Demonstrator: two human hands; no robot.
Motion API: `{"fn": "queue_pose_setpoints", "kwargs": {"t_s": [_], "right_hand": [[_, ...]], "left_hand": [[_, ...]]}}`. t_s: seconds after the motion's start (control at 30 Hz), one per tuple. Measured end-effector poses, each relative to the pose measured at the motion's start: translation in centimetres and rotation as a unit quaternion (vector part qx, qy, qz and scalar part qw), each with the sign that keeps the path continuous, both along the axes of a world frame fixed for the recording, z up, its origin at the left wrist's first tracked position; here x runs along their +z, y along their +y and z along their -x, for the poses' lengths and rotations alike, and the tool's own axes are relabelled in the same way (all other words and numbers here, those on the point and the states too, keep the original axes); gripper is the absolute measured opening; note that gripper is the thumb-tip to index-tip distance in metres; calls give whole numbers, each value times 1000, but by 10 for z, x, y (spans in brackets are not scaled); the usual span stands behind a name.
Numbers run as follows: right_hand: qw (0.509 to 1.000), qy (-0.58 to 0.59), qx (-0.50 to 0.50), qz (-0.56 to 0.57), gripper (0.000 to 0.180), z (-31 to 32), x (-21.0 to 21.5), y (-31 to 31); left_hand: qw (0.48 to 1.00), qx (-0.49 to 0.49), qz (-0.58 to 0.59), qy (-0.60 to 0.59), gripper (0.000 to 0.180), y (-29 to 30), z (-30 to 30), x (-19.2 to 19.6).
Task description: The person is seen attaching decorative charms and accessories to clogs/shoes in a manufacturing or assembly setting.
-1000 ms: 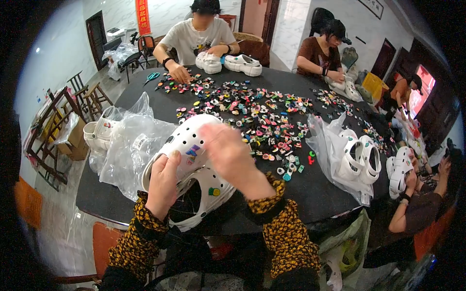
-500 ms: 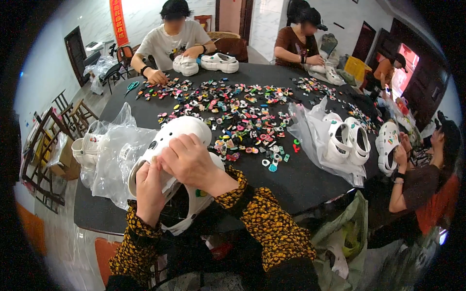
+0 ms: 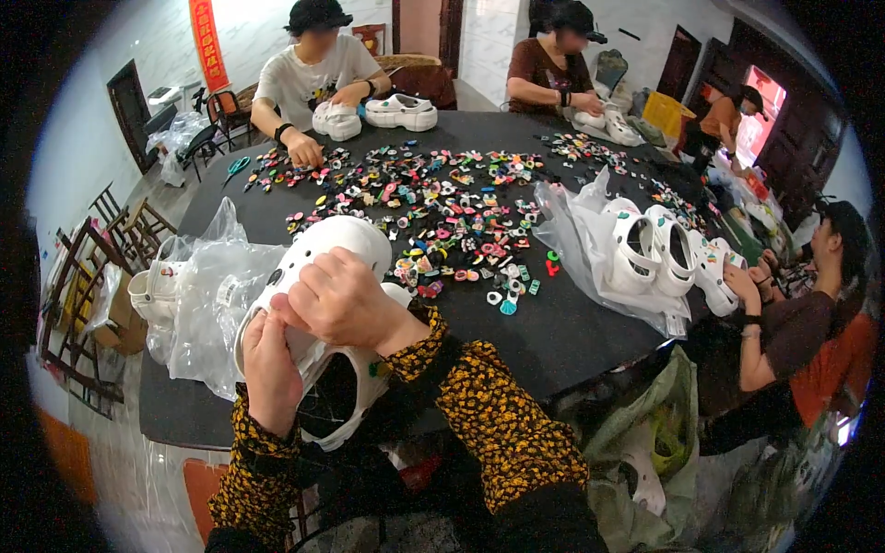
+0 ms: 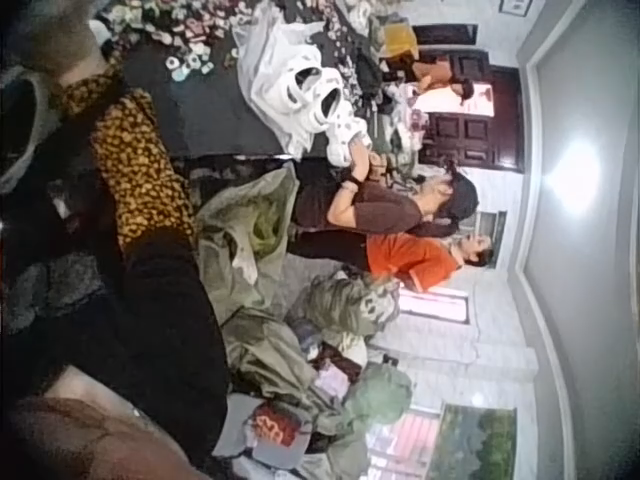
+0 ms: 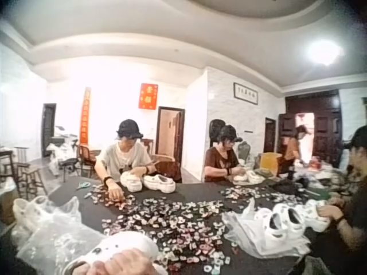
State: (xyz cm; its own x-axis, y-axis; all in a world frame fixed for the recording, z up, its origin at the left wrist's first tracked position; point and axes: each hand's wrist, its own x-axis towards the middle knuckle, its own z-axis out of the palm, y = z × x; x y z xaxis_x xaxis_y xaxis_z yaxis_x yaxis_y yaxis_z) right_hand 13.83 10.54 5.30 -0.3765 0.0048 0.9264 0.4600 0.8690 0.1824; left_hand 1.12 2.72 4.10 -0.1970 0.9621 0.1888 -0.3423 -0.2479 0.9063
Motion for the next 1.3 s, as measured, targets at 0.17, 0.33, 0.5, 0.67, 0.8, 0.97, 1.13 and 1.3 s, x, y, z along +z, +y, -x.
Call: {"fn": "queue_pose_setpoints", "kwargs": {"t_s": [0.17,0.33,0.5,0.67,0.8,0.97,1.13,1.3], "right_hand": [[1000,-12,15,-4,30,-6,1,0],[998,-1,54,-18,34,-4,5,-2],[998,-8,57,-1,33,-4,2,-13],[993,111,5,41,30,-27,8,2],[959,177,-78,208,40,-62,3,13],[875,248,-94,405,46,-95,-30,30],[847,272,-69,452,48,-106,-62,47],[792,283,-24,541,51,-105,-89,60]], "left_hand": [[1000,-29,-3,-10,24,2,-3,0],[999,-24,16,-20,26,4,0,-3],[996,-61,43,-47,26,4,11,4],[998,-22,40,37,30,13,7,0],[993,-24,27,110,36,24,29,-7],[987,2,58,151,35,41,54,-21],[962,38,80,258,32,57,85,-35],[871,57,16,488,28,38,99,-27]]}}
